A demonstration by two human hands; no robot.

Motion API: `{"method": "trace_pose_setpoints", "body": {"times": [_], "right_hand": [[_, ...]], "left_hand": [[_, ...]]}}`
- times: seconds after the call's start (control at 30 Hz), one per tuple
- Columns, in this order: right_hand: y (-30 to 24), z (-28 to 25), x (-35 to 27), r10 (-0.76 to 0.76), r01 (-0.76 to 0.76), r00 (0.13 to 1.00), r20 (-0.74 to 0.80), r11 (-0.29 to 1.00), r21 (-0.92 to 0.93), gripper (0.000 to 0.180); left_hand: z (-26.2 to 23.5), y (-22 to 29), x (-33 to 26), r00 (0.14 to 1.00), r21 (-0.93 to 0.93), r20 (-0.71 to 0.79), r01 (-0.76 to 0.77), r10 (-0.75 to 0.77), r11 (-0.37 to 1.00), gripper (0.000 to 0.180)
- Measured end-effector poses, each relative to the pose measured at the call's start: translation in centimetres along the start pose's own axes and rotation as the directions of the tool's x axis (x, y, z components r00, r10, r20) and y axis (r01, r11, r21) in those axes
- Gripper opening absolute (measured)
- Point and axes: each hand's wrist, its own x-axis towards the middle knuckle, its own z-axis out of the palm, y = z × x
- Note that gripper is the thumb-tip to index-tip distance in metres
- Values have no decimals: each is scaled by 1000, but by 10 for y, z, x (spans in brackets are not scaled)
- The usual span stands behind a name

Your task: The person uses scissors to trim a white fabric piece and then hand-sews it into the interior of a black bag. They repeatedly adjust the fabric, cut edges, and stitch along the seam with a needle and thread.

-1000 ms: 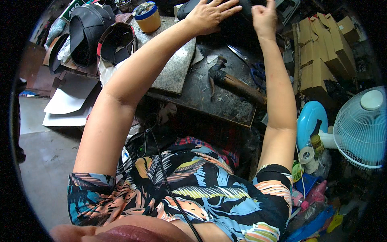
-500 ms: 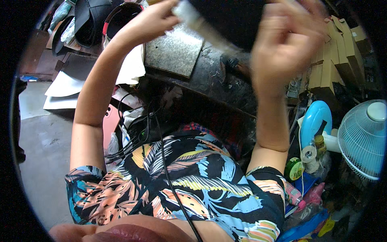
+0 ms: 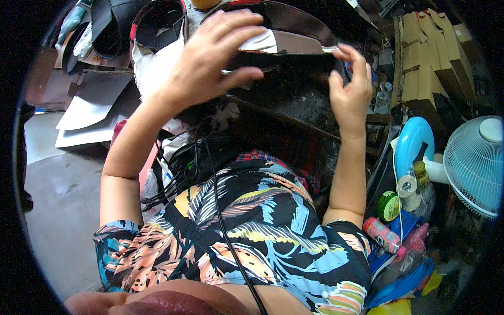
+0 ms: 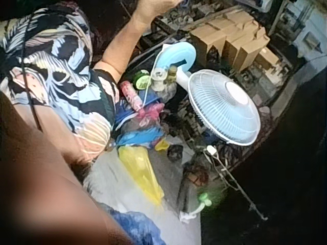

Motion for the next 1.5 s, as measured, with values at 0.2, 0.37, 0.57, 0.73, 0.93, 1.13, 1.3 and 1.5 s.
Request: {"method": "trace_pose_setpoints", "body": {"times": [0.2,0.37,0.57,0.73,0.93,1.13,1.3,1.5], "right_hand": [[32,-17,-46,38,53,984,173,868,-493,44],[47,-2,-44,-2,30,999,54,846,-532,37],[52,8,-10,179,-152,983,29,900,-410,33],[5,9,21,-122,124,990,-77,992,25,35],[-35,78,52,-427,401,887,176,902,162,33],[-32,108,73,-193,242,932,305,962,-130,33],[-35,125,101,-148,299,895,421,899,-321,41],[-23,156,110,-276,416,840,467,880,-227,53]], "left_hand": [[25,15,13,959,244,277,-9,-61,970,32],[4,-12,16,968,263,192,-207,159,942,12],[-23,-70,7,914,168,403,-127,49,978,5],[-16,-85,-2,913,138,404,-120,55,983,7],[-16,-70,6,926,221,374,-39,-48,975,19],[-7,-30,9,740,155,635,160,-222,975,18],[-6,-29,2,796,120,574,152,-193,981,14],[-6,-36,-8,823,123,507,225,-256,967,13]]}}
